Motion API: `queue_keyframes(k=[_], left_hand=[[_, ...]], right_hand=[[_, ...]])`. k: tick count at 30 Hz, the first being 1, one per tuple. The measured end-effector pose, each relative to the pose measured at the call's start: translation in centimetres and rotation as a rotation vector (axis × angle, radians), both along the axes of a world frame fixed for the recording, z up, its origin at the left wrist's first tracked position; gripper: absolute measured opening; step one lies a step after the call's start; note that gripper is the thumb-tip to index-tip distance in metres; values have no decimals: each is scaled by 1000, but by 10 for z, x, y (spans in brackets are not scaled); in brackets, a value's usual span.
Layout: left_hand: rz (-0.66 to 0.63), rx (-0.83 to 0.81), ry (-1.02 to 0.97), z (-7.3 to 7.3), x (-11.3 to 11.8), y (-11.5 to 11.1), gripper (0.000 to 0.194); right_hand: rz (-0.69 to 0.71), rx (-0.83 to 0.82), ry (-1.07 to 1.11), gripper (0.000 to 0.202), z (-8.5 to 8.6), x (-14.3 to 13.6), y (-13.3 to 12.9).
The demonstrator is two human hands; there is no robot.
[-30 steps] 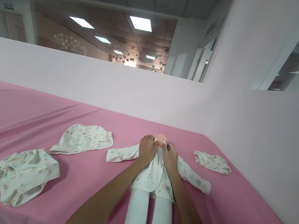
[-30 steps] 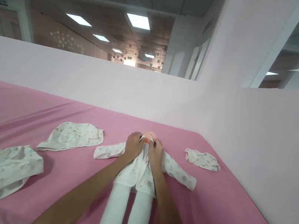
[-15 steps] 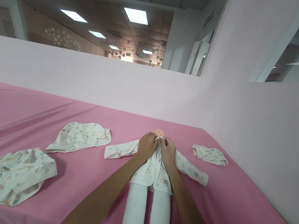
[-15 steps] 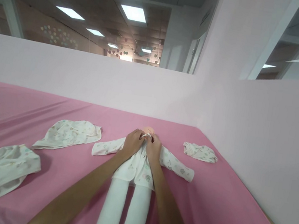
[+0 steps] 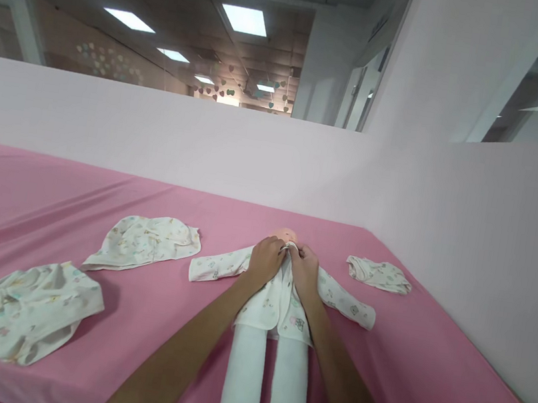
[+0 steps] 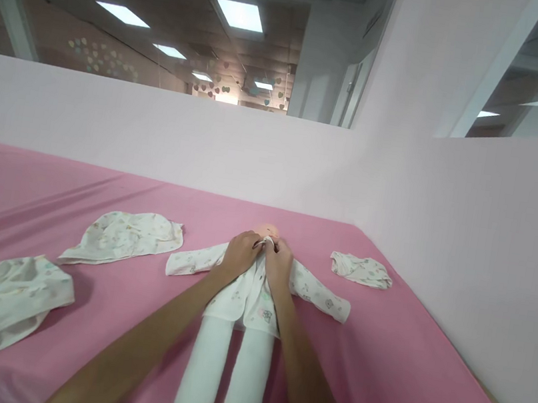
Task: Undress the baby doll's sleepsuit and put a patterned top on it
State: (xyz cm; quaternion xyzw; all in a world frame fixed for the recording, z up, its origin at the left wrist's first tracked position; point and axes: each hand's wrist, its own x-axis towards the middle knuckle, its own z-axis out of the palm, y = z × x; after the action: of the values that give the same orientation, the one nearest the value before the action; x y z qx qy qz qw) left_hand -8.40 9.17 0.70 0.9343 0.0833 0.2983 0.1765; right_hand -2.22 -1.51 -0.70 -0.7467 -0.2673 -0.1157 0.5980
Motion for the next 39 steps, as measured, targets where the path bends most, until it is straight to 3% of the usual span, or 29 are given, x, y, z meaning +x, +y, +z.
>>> queue_keyframes(k=[6,11,20,26,34,39], left_hand=[[-13,-49,-9,-1,0,0,17],[-19,-188,-36,-3,2,2,14],[-189,-520,-88,-5,1,14,28],[-233,-628,-114,-7,5,18,24],[-232,-640,-84,-5,2,17,25],[-86,-489,-30,-1,-21,8,29]], right_hand=[[-7,-83,-72,23,3,-10,-3],[-1,-183,-128,23,6,-18,-6],[53,-228,-195,20,10,-24,-6],[-33,-224,-159,30,3,-22,-7],[-4,-269,-269,23,4,-20,-5],[-162,-304,-216,27,-3,-21,-16]])
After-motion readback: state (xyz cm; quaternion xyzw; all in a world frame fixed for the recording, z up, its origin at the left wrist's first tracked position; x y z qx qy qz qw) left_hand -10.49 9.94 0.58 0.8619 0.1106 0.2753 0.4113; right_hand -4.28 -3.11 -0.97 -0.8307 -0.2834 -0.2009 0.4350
